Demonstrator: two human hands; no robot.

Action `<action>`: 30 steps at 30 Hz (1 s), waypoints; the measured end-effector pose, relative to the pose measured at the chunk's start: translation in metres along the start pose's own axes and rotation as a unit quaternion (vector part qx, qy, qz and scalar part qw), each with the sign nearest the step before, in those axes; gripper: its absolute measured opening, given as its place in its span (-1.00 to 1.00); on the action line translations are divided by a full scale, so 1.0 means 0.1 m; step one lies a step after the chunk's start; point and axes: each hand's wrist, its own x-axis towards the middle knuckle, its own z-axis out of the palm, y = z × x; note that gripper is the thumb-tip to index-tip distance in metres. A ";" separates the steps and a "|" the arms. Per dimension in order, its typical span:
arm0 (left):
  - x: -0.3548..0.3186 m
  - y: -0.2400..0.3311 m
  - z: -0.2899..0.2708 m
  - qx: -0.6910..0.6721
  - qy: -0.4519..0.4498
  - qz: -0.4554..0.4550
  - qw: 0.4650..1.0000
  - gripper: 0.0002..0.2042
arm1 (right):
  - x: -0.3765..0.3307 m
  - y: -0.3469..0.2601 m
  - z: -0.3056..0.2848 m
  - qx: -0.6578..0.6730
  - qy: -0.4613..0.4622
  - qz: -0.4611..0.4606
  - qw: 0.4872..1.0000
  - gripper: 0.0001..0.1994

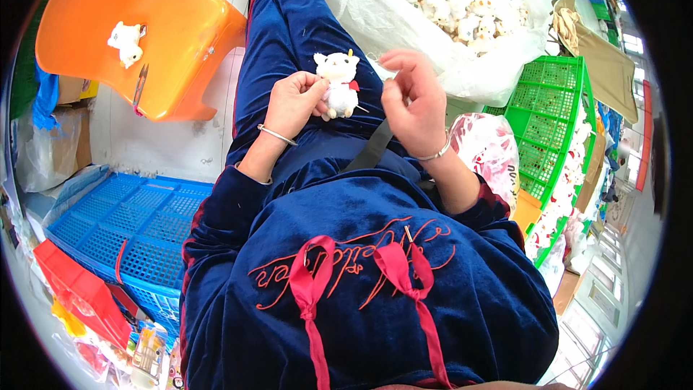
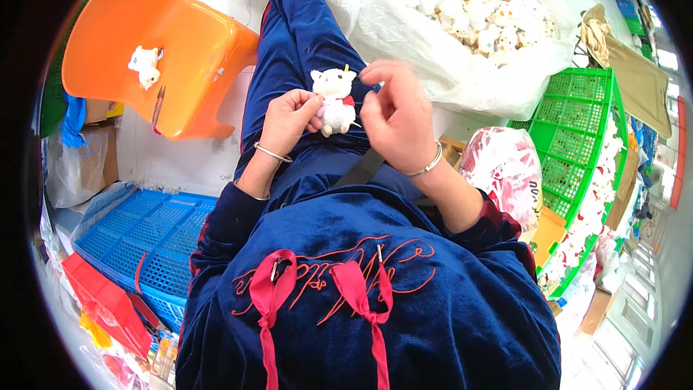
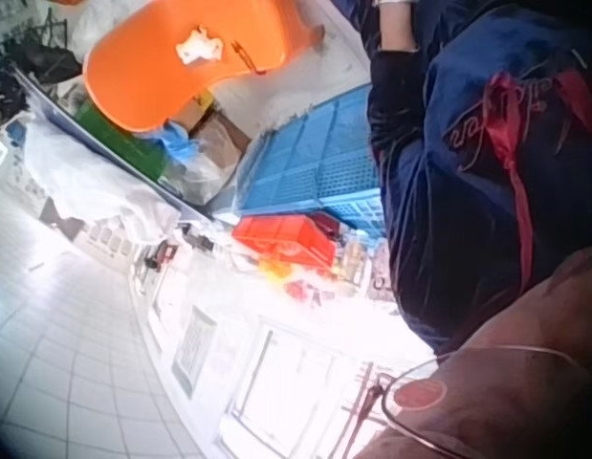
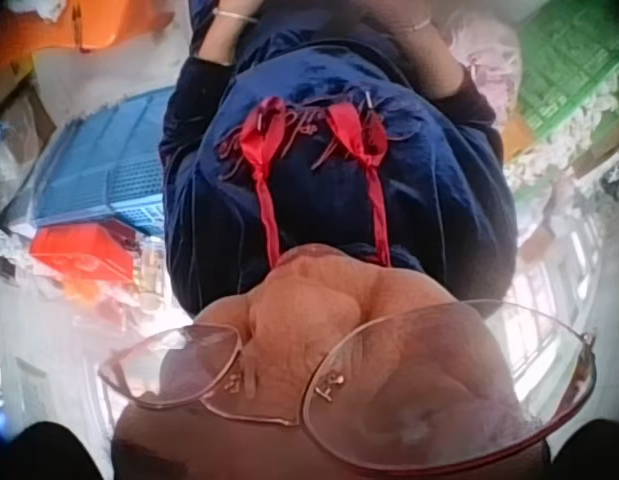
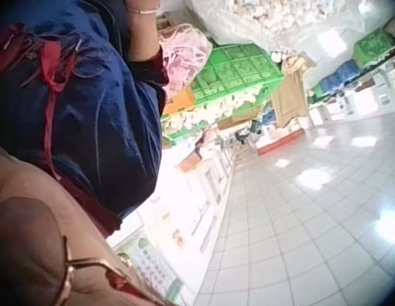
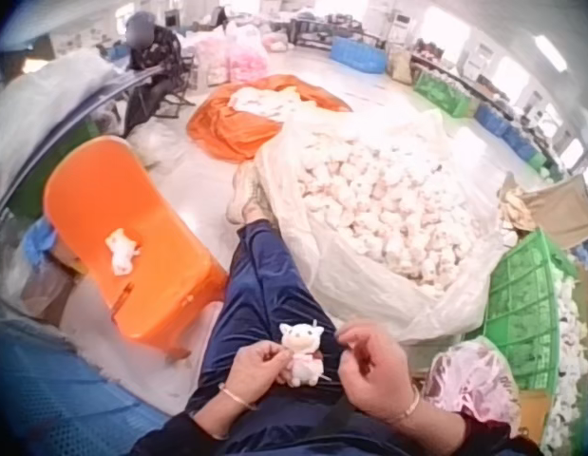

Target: The person ties ribbons around the necks of small white stuffed toys. They pick up each toy, wrap a ribbon, and place the finished items on an orange chair. The workspace contains many similar toys in a large sack and green crates.

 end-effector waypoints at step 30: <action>0.07 0.05 0.13 0.025 0.002 0.013 1.000 -0.80 | 0.13 0.24 -0.01 -0.100 -0.129 0.153 0.975 -0.85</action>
